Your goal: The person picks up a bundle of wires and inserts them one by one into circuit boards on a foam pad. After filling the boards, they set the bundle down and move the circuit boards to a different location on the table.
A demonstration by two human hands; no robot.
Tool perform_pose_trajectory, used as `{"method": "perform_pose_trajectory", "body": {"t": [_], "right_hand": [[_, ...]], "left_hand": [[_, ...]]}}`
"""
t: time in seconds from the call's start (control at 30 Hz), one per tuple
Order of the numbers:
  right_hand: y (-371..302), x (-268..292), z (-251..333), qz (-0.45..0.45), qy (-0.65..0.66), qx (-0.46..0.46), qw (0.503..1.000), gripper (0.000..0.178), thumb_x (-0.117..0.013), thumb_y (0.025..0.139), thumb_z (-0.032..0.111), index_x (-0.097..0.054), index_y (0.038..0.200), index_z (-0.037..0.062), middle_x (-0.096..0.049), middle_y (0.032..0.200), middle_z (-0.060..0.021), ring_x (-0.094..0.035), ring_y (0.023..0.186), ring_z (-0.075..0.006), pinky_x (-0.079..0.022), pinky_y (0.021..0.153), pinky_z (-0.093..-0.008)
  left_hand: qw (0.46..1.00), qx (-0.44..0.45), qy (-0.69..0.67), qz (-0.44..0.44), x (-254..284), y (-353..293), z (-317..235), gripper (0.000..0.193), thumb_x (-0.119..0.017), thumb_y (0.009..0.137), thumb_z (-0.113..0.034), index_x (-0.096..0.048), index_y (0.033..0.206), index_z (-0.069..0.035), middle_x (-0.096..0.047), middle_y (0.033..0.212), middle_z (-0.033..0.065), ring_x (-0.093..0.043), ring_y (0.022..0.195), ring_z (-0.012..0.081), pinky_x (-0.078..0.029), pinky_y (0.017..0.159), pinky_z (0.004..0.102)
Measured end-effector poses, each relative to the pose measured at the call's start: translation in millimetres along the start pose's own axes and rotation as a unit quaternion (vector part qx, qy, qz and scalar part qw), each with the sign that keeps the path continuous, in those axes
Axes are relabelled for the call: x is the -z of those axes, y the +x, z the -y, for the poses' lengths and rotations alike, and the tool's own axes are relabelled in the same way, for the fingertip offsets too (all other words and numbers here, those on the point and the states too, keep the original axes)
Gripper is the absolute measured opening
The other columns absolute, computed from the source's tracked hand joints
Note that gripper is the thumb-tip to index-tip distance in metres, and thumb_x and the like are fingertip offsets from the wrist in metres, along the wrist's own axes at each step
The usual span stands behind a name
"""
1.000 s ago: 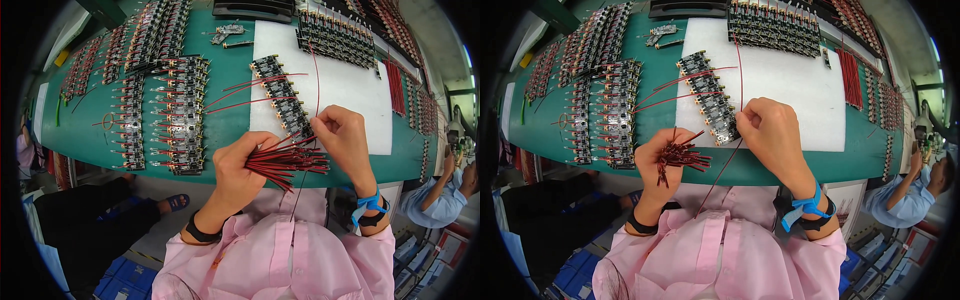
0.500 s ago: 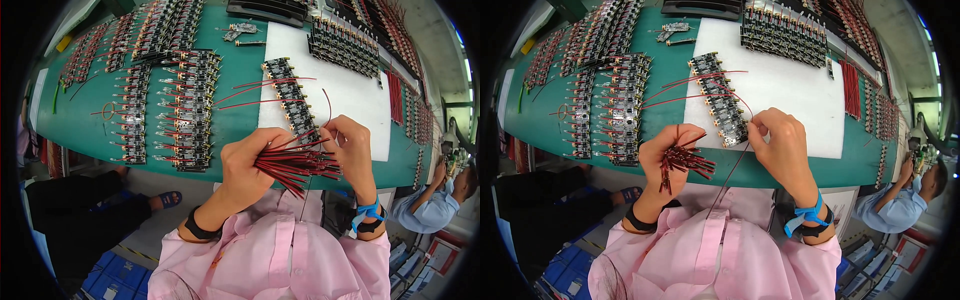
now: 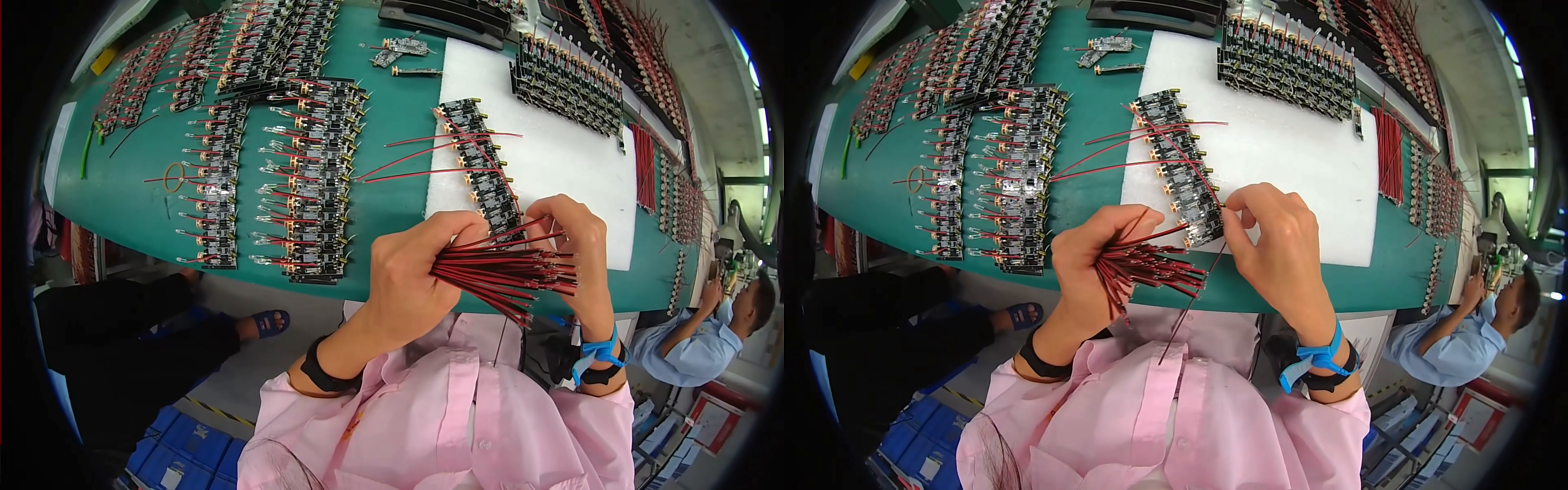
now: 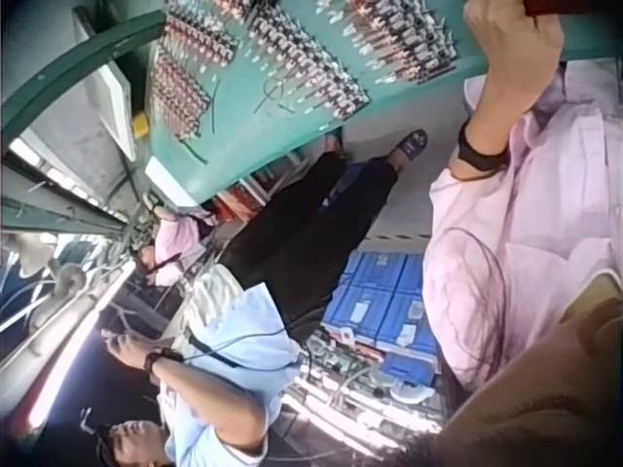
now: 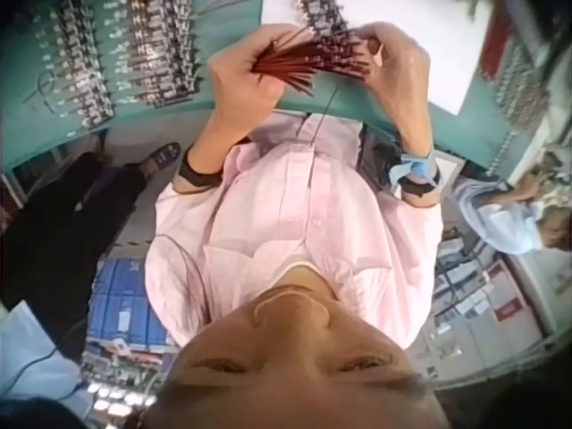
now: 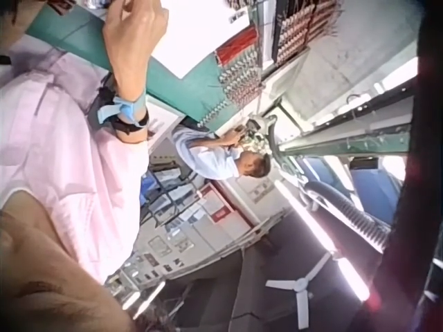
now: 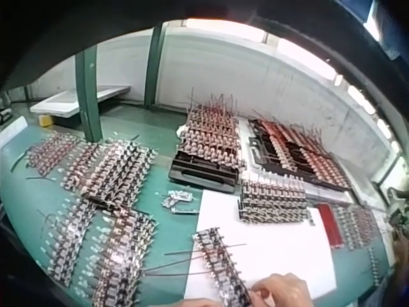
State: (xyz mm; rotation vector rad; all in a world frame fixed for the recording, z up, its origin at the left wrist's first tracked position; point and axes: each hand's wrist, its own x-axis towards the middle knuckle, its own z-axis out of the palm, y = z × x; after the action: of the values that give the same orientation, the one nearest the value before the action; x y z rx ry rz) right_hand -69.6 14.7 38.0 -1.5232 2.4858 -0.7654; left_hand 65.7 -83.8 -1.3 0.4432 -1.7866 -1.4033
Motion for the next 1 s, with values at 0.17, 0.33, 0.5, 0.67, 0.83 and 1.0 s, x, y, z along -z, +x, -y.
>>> {"method": "perform_pose_trajectory", "body": {"t": [0.17, 0.33, 0.5, 0.67, 0.83, 1.0], "right_hand": [[5, -7, 0, -0.019, -0.047, 0.048, 0.998, 0.009, -0.06, 0.066, 0.002, -0.052, 0.068, 0.0046, -0.052, 0.059, -0.0061, -0.049, 0.051, -0.0201, -0.035, 0.052, -0.0312], [6, -7, 0, -0.012, 0.003, 0.023, 1.0, 0.01, -0.059, 0.066, 0.003, -0.05, 0.065, 0.0045, -0.051, 0.058, -0.0059, -0.048, 0.049, -0.02, -0.035, 0.052, -0.0309], [2, -4, -3, -0.011, 0.025, -0.022, 0.999, 0.008, -0.058, 0.067, 0.003, -0.051, 0.062, 0.0031, -0.051, 0.055, -0.0067, -0.048, 0.047, -0.0198, -0.036, 0.05, -0.0305], [7, -2, -3, 0.022, 0.048, -0.069, 0.996, 0.01, -0.056, 0.067, 0.003, -0.052, 0.059, -0.0004, -0.051, 0.051, -0.0085, -0.049, 0.045, -0.0189, -0.037, 0.045, -0.0291], [12, 0, -2, 0.047, 0.07, -0.108, 0.991, 0.011, -0.057, 0.068, 0.004, -0.053, 0.061, -0.0035, -0.05, 0.049, -0.0089, -0.046, 0.041, -0.0148, -0.036, 0.042, -0.0263], [8, -3, -7, 0.048, 0.148, -0.192, 0.969, 0.014, -0.057, 0.072, 0.005, -0.053, 0.063, -0.0049, -0.048, 0.048, -0.0053, -0.041, 0.042, -0.0078, -0.033, 0.041, -0.0227]], "left_hand": [[1.0, 0.003, -0.003, 0.001, 0, 2, 0, 0.02, -0.052, 0.064, 0.006, -0.054, 0.083, -0.001, -0.056, 0.064, 0.0065, -0.055, 0.052, 0.0168, -0.042, 0.049, 0.0225], [1.0, 0.014, -0.009, -0.002, 0, 0, 2, 0.02, -0.052, 0.064, 0.006, -0.054, 0.083, -0.001, -0.056, 0.064, 0.0068, -0.056, 0.053, 0.017, -0.043, 0.049, 0.0227], [1.0, 0.013, -0.009, -0.01, -1, 1, 2, 0.02, -0.051, 0.064, 0.005, -0.055, 0.082, -0.001, -0.057, 0.065, 0.0075, -0.056, 0.053, 0.0185, -0.043, 0.05, 0.0233], [1.0, 0.011, 0.012, 0.0, -1, 1, 3, 0.021, -0.051, 0.063, 0.005, -0.055, 0.082, -0.003, -0.057, 0.066, 0.0075, -0.055, 0.052, 0.0207, -0.042, 0.048, 0.025], [0.998, -0.003, 0.062, 0.013, -3, 1, 6, 0.022, -0.053, 0.061, 0.003, -0.054, 0.081, -0.005, -0.057, 0.065, 0.0062, -0.054, 0.051, 0.0223, -0.041, 0.046, 0.0276], [0.995, 0.009, 0.086, 0.043, -2, 2, 3, 0.02, -0.054, 0.064, 0.005, -0.056, 0.083, 0.001, -0.059, 0.066, 0.0097, -0.058, 0.057, 0.0175, -0.044, 0.054, 0.022]]}}
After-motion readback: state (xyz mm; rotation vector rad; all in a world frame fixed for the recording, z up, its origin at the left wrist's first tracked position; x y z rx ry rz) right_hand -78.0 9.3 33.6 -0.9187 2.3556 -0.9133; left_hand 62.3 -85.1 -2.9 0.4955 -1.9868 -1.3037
